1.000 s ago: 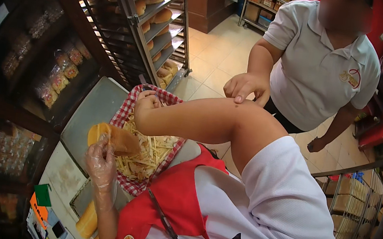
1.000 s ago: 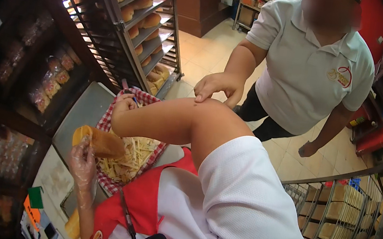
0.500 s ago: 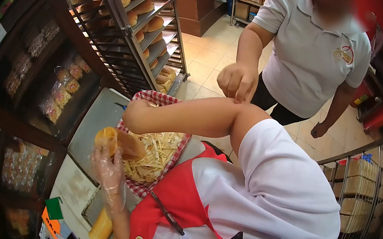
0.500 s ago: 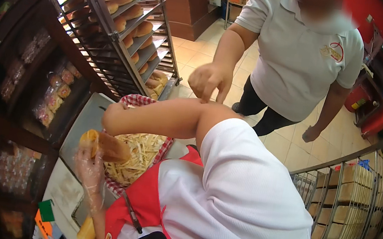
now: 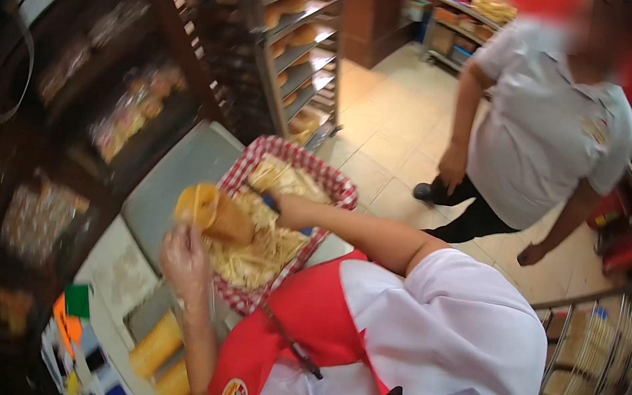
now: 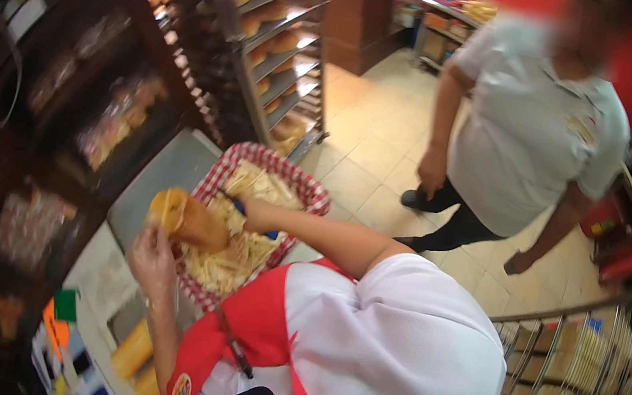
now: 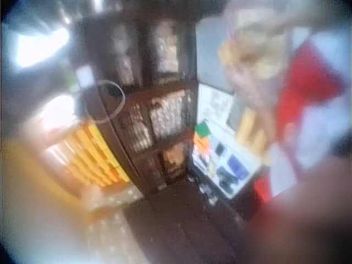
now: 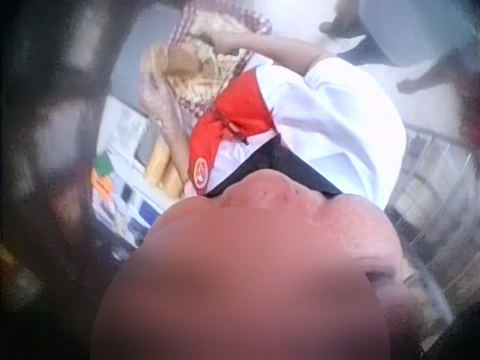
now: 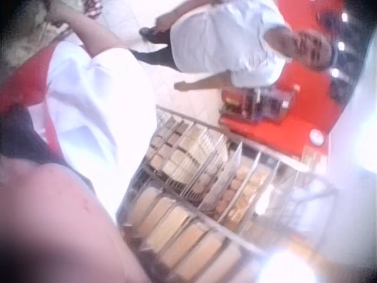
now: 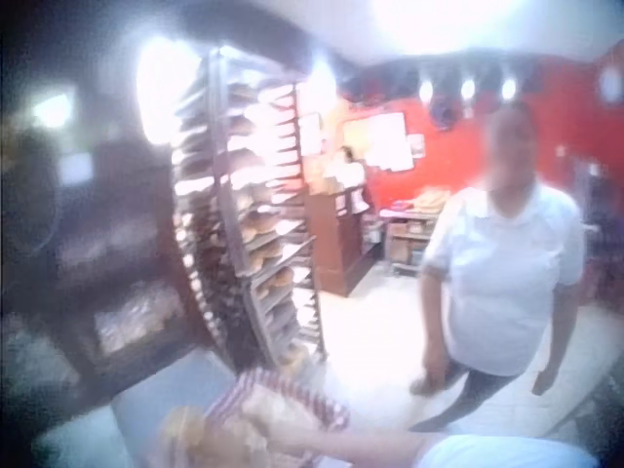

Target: The person scores several long bread loaves using a small knife while holding each loaf by hand, then places the scored loaves onto a metal tray and slots the tray into a tall mobile cooling rack.

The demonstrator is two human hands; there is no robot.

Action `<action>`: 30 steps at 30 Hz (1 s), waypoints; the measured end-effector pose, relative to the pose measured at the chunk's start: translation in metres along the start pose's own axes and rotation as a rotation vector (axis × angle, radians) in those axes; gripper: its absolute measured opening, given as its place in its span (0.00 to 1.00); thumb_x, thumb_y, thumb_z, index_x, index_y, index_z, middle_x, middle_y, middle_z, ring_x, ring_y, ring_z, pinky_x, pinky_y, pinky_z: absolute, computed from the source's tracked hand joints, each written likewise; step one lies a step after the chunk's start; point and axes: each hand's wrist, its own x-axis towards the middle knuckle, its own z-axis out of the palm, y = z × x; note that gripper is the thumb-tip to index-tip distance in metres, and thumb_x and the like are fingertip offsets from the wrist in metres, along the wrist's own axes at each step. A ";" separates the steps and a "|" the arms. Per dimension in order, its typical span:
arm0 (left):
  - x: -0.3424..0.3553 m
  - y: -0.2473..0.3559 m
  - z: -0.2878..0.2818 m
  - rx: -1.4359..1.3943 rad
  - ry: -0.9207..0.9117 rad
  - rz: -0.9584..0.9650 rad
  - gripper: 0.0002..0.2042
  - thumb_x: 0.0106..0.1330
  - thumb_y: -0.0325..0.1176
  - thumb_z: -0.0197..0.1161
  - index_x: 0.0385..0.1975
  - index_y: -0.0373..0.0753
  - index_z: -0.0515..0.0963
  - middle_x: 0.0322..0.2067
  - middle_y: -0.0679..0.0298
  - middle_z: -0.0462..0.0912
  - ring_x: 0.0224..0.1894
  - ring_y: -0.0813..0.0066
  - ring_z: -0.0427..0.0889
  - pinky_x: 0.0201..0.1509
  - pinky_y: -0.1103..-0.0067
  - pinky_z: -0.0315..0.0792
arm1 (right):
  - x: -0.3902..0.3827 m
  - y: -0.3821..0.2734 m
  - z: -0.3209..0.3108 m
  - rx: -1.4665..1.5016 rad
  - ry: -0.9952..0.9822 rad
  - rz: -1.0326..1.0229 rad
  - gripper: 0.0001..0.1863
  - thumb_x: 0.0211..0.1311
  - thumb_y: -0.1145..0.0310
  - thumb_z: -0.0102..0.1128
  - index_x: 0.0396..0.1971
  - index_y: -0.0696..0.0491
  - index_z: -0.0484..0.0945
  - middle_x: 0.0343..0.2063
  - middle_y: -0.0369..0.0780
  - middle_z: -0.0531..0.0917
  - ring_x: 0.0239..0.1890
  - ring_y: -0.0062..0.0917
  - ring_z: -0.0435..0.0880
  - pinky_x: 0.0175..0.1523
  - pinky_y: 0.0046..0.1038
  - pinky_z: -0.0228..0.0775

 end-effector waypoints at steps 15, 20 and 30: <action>0.010 0.009 -0.006 -0.104 -0.003 -0.074 0.15 0.54 0.35 0.66 0.42 0.41 0.80 0.43 0.55 0.78 0.40 0.57 0.79 0.48 0.70 0.72 | -0.011 0.060 0.041 0.604 0.346 0.111 0.32 0.57 0.65 0.64 0.58 0.62 0.61 0.22 0.34 0.75 0.19 0.16 0.73 0.23 0.21 0.65; 0.024 0.016 0.011 0.158 -0.038 0.051 0.14 0.54 0.42 0.65 0.39 0.45 0.82 0.47 0.54 0.76 0.54 0.52 0.69 0.58 0.63 0.64 | -0.011 0.067 0.044 0.543 0.358 0.080 0.34 0.57 0.66 0.64 0.59 0.64 0.60 0.26 0.35 0.77 0.24 0.14 0.72 0.27 0.19 0.64; 0.033 0.022 0.005 0.240 -0.237 -0.058 0.12 0.52 0.41 0.67 0.37 0.50 0.84 0.48 0.57 0.76 0.53 0.55 0.70 0.59 0.66 0.64 | -0.013 0.064 0.044 0.520 0.374 0.049 0.33 0.56 0.64 0.63 0.57 0.65 0.62 0.26 0.36 0.77 0.25 0.15 0.71 0.28 0.20 0.64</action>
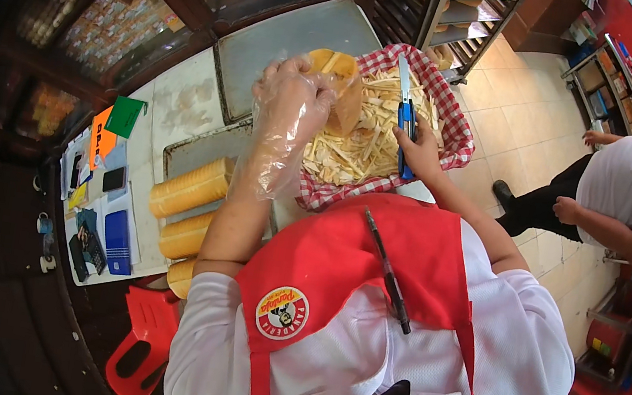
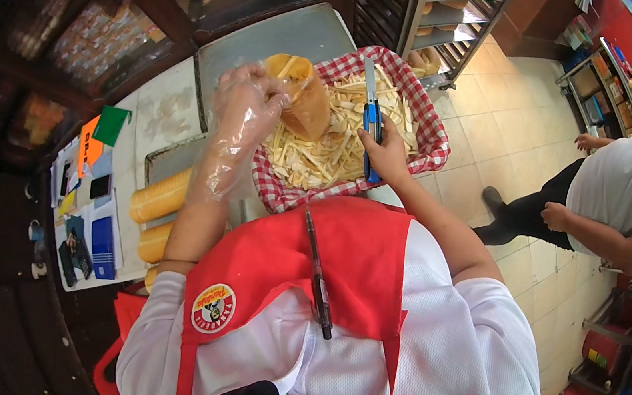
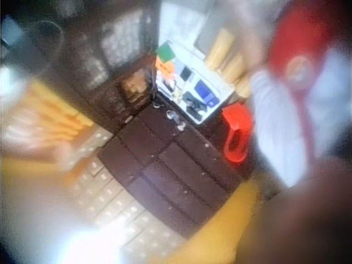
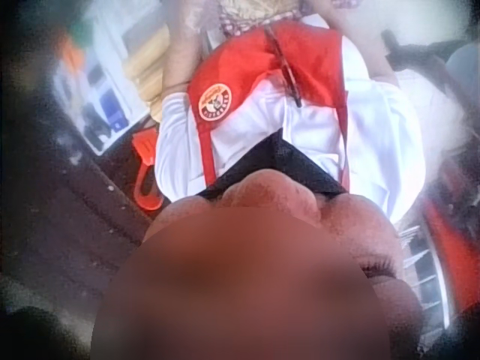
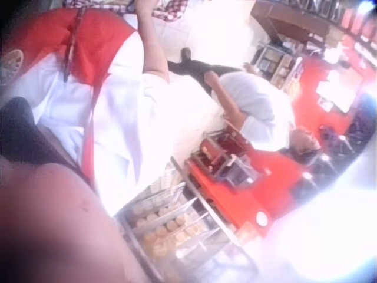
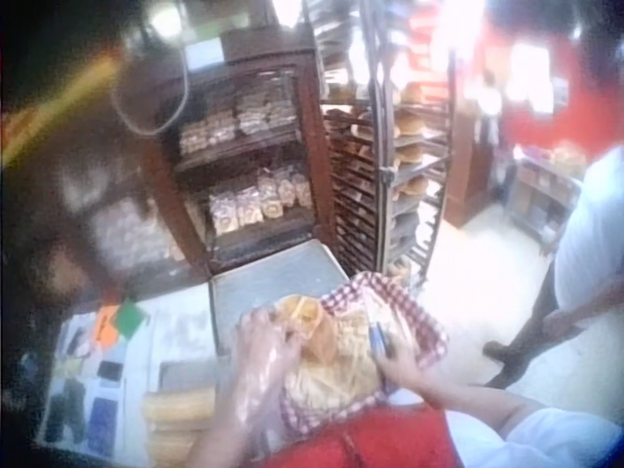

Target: The person scores several long bread loaves using a small knife while holding each loaf by hand, then places the scored loaves onto a metal tray and slots the tray into a tall mobile cooling rack.

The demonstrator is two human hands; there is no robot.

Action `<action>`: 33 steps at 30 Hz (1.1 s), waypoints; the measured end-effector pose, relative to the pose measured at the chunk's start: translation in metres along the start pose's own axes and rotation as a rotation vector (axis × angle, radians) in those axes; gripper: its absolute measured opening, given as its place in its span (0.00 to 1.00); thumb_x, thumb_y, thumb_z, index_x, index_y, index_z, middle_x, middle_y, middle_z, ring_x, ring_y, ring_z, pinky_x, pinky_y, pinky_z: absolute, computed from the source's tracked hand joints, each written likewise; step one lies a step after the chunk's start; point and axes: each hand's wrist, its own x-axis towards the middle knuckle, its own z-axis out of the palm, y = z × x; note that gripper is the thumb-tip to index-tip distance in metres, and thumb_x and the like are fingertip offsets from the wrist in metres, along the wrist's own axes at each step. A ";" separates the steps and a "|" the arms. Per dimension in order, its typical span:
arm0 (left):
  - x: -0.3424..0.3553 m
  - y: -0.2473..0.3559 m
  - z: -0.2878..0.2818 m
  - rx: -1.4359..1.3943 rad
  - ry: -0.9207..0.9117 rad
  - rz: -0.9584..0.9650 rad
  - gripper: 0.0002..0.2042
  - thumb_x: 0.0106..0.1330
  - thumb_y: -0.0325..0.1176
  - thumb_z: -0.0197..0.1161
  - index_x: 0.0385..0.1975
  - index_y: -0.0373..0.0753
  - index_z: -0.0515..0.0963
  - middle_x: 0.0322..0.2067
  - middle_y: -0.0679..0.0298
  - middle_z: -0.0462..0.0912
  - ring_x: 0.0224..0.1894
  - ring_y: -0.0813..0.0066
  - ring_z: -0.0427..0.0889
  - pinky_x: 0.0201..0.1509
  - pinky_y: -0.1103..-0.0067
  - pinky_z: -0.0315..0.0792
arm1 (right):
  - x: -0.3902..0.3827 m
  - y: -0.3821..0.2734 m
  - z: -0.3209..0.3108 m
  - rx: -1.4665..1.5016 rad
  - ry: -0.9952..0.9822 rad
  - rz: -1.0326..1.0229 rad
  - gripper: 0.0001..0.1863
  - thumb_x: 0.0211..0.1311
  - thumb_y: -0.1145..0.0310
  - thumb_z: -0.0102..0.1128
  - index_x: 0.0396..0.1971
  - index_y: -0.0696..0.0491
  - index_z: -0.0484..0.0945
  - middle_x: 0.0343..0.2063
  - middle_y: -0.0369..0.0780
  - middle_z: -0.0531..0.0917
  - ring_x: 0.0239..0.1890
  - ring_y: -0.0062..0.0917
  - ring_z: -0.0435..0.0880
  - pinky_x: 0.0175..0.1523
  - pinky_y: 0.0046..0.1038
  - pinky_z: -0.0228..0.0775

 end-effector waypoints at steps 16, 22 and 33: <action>0.027 0.030 0.008 0.047 0.029 0.059 0.13 0.48 0.43 0.64 0.31 0.46 0.84 0.45 0.59 0.78 0.55 0.54 0.70 0.57 0.58 0.61 | 0.002 0.019 -0.002 -0.090 0.034 -0.001 0.35 0.54 0.61 0.64 0.56 0.66 0.63 0.28 0.42 0.80 0.27 0.21 0.76 0.33 0.25 0.69; 0.045 0.024 0.000 -0.015 -0.098 0.157 0.11 0.48 0.41 0.61 0.20 0.39 0.82 0.32 0.51 0.80 0.36 0.50 0.78 0.42 0.62 0.72 | -0.002 0.012 -0.008 -0.322 0.089 -0.044 0.34 0.51 0.52 0.62 0.55 0.57 0.68 0.32 0.47 0.82 0.33 0.35 0.82 0.39 0.34 0.73; 0.025 0.026 0.012 0.192 -0.001 0.298 0.08 0.61 0.32 0.53 0.30 0.35 0.76 0.32 0.51 0.77 0.35 0.53 0.78 0.40 0.64 0.73 | 0.006 0.016 -0.002 -0.224 0.020 -0.065 0.30 0.49 0.59 0.63 0.51 0.59 0.70 0.36 0.50 0.80 0.38 0.36 0.80 0.46 0.32 0.70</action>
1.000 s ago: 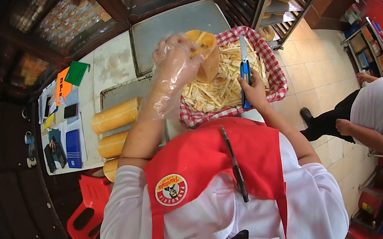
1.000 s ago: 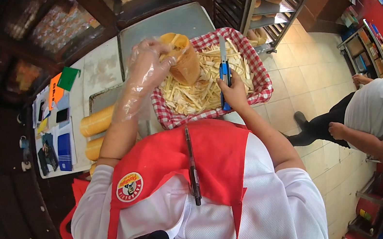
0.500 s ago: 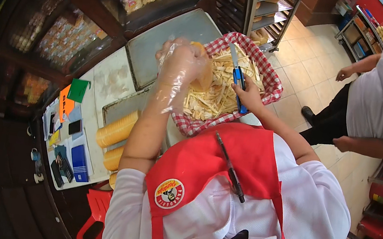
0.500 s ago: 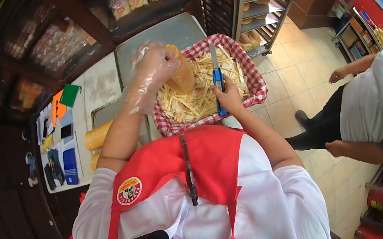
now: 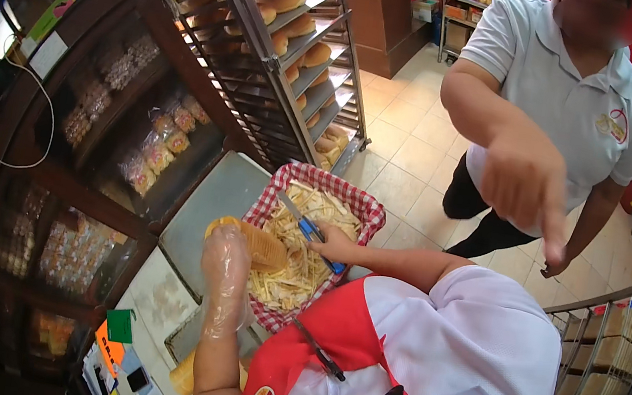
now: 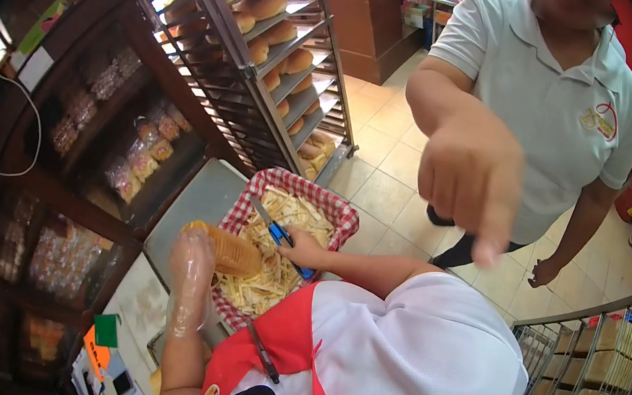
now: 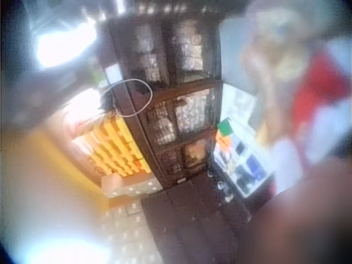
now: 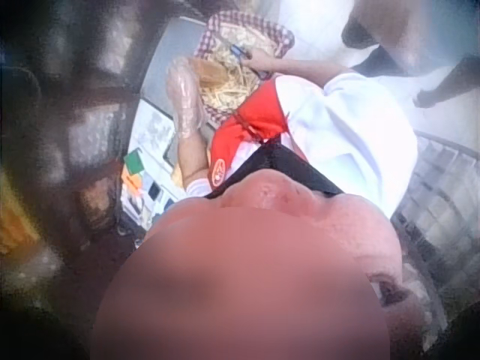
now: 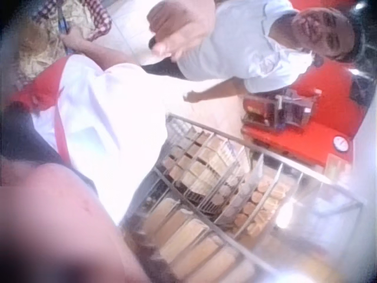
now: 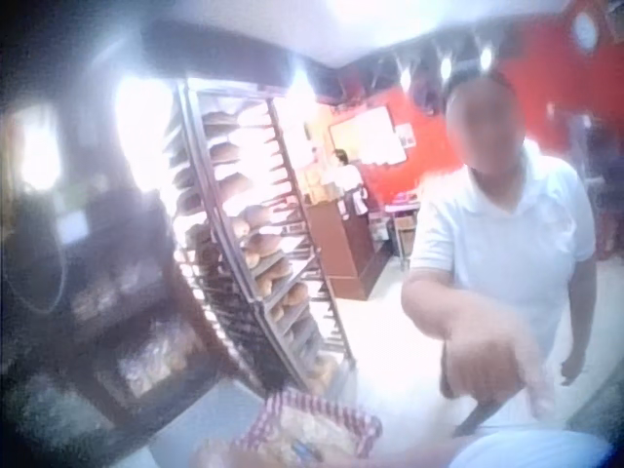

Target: The person scores several long bread loaves using a small knife while holding each loaf by hand, then places the scored loaves onto a metal tray and slots the tray into a tall mobile cooling rack.

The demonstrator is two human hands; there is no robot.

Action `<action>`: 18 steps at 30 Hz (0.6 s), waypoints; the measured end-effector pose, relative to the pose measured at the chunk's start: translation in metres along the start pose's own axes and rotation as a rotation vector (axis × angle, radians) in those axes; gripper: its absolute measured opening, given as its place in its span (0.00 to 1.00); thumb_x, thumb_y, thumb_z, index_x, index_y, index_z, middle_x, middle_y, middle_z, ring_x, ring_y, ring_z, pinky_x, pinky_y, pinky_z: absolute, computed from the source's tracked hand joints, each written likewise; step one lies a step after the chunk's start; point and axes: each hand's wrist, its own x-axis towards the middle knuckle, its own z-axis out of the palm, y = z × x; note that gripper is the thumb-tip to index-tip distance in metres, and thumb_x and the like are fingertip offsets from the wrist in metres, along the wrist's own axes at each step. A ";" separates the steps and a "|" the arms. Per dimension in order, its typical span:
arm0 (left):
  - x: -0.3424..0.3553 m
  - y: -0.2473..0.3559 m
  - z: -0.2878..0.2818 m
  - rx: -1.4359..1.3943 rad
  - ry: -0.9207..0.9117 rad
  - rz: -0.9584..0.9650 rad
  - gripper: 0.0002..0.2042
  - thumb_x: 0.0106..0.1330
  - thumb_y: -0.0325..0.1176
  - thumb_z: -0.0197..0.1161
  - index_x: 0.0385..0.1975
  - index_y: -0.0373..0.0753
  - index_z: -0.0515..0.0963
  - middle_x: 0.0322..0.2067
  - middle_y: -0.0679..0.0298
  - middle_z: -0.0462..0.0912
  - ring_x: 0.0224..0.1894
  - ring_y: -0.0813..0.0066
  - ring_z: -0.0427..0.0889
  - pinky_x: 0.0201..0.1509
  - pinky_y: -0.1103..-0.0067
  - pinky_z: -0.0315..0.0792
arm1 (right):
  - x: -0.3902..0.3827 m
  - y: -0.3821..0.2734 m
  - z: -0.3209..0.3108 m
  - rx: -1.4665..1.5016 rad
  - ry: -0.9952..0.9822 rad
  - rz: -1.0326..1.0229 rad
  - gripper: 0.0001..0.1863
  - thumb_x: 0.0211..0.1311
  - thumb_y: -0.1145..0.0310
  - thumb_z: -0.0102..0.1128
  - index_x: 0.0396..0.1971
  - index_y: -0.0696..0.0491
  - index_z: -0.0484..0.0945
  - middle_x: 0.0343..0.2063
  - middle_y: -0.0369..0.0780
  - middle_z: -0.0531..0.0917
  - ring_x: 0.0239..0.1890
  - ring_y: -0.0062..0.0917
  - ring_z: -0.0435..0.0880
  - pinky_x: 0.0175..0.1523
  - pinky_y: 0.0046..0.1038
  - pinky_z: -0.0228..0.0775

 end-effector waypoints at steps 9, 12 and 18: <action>-0.007 0.008 -0.006 -0.134 0.004 -0.032 0.08 0.60 0.32 0.56 0.34 0.34 0.75 0.34 0.51 0.78 0.37 0.52 0.79 0.42 0.65 0.73 | -0.003 -0.008 -0.006 0.050 -0.023 -0.005 0.30 0.50 0.58 0.63 0.51 0.59 0.70 0.38 0.51 0.80 0.41 0.37 0.80 0.48 0.33 0.70; -0.005 0.013 -0.020 -0.291 -0.010 -0.139 0.11 0.57 0.33 0.59 0.36 0.34 0.76 0.38 0.51 0.79 0.39 0.51 0.79 0.45 0.66 0.72 | -0.006 -0.016 -0.015 0.100 -0.093 0.023 0.34 0.52 0.58 0.63 0.56 0.62 0.66 0.41 0.51 0.80 0.44 0.34 0.80 0.51 0.31 0.70; -0.009 0.000 -0.011 -0.370 -0.064 -0.168 0.09 0.58 0.33 0.60 0.33 0.35 0.78 0.39 0.51 0.78 0.40 0.51 0.78 0.45 0.67 0.72 | -0.005 -0.010 -0.005 0.063 -0.024 0.031 0.29 0.49 0.57 0.63 0.49 0.58 0.71 0.36 0.51 0.81 0.38 0.37 0.81 0.45 0.34 0.71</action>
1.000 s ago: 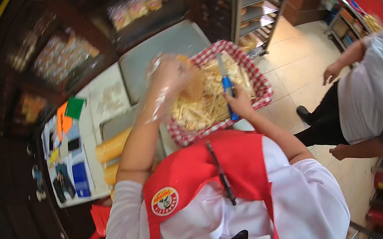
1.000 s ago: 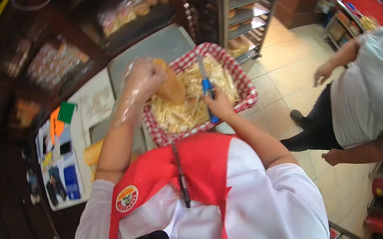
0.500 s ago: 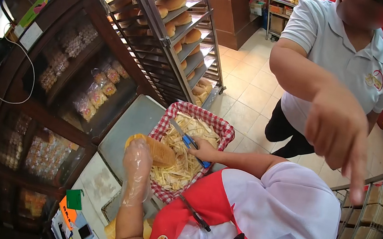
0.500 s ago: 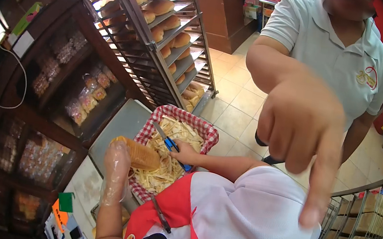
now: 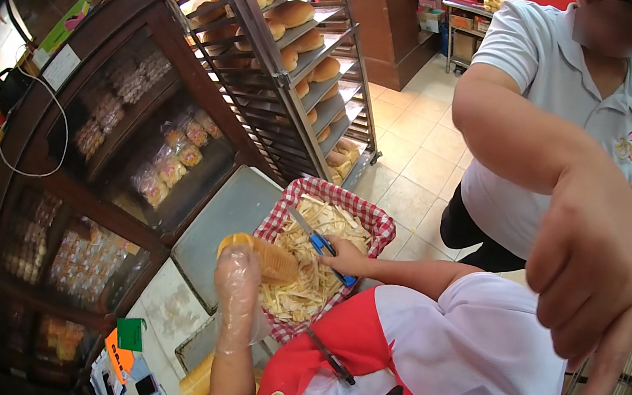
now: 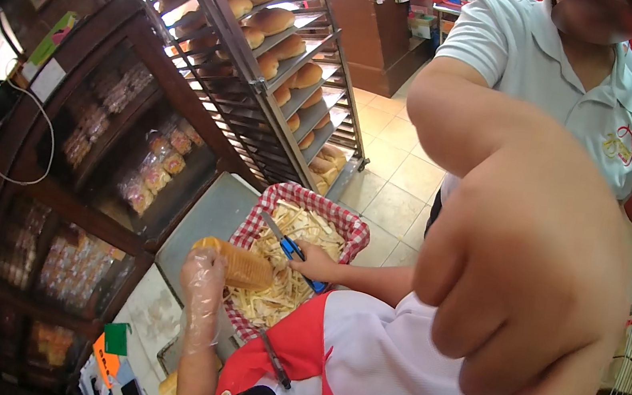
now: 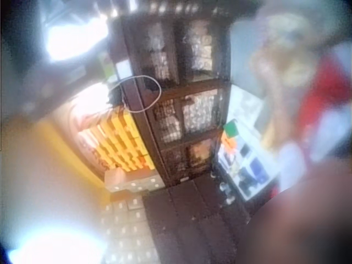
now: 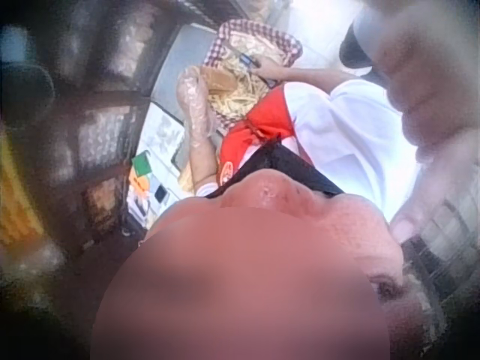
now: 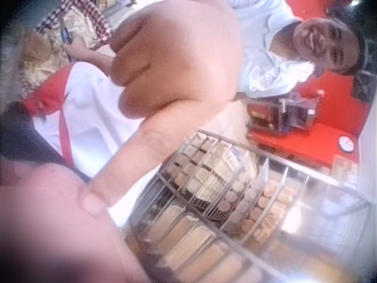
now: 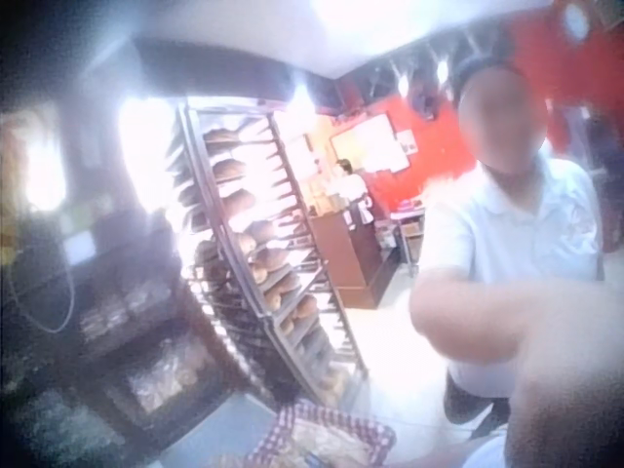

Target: The person scores several long bread loaves using a small knife while holding each loaf by hand, then places the scored loaves onto a metal tray and slots the tray into a tall mobile cooling rack.

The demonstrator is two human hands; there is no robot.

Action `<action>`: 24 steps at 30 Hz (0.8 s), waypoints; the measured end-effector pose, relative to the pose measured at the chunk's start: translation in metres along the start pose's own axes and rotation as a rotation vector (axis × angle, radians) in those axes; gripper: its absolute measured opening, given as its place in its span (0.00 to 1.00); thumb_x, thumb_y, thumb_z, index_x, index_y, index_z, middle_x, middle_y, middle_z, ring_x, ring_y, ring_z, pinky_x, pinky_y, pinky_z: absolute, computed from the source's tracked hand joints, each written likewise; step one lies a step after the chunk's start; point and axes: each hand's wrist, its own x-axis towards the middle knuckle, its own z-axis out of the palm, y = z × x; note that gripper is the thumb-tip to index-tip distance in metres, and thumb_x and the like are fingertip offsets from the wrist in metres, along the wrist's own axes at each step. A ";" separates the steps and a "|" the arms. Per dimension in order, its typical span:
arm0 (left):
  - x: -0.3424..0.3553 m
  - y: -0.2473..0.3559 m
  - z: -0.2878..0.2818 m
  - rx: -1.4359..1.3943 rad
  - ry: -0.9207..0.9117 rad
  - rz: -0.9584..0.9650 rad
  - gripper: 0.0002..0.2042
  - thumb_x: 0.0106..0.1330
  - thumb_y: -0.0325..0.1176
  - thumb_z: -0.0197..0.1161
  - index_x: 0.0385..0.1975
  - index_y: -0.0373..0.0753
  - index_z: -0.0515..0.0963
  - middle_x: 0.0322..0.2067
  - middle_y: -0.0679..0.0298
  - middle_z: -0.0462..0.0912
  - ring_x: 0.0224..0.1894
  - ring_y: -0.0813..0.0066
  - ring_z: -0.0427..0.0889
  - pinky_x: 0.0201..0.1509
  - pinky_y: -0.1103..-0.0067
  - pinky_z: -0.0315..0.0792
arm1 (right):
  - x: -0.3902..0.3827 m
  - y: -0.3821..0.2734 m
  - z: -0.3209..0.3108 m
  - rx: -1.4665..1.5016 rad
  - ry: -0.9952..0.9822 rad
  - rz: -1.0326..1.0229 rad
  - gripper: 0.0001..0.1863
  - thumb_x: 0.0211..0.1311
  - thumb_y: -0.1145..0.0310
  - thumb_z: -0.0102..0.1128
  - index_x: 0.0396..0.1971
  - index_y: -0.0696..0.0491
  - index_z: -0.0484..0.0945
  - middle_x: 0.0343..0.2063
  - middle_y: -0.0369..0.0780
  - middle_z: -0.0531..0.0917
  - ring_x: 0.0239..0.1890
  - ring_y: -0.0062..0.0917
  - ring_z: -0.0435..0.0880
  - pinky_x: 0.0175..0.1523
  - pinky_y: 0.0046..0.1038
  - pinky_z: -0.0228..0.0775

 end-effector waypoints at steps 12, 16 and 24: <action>-0.007 -0.009 0.037 0.044 0.249 0.106 0.10 0.61 0.34 0.56 0.36 0.35 0.77 0.41 0.50 0.77 0.40 0.51 0.79 0.46 0.66 0.74 | 0.001 -0.002 -0.002 -0.009 -0.021 0.055 0.30 0.52 0.62 0.65 0.53 0.60 0.68 0.26 0.39 0.78 0.26 0.22 0.74 0.32 0.26 0.68; 0.004 -0.008 0.025 -0.061 0.154 0.013 0.09 0.61 0.29 0.54 0.40 0.36 0.75 0.46 0.51 0.75 0.43 0.52 0.78 0.49 0.67 0.72 | 0.006 0.021 0.002 -0.013 0.003 -0.009 0.32 0.54 0.62 0.65 0.55 0.64 0.64 0.32 0.42 0.79 0.31 0.21 0.75 0.37 0.24 0.69; 0.006 -0.007 0.023 0.049 0.223 0.199 0.10 0.55 0.30 0.61 0.36 0.32 0.76 0.42 0.49 0.76 0.43 0.50 0.77 0.48 0.66 0.72 | 0.003 0.002 -0.002 0.044 -0.056 0.076 0.34 0.52 0.59 0.65 0.56 0.63 0.65 0.35 0.48 0.81 0.35 0.30 0.80 0.43 0.30 0.72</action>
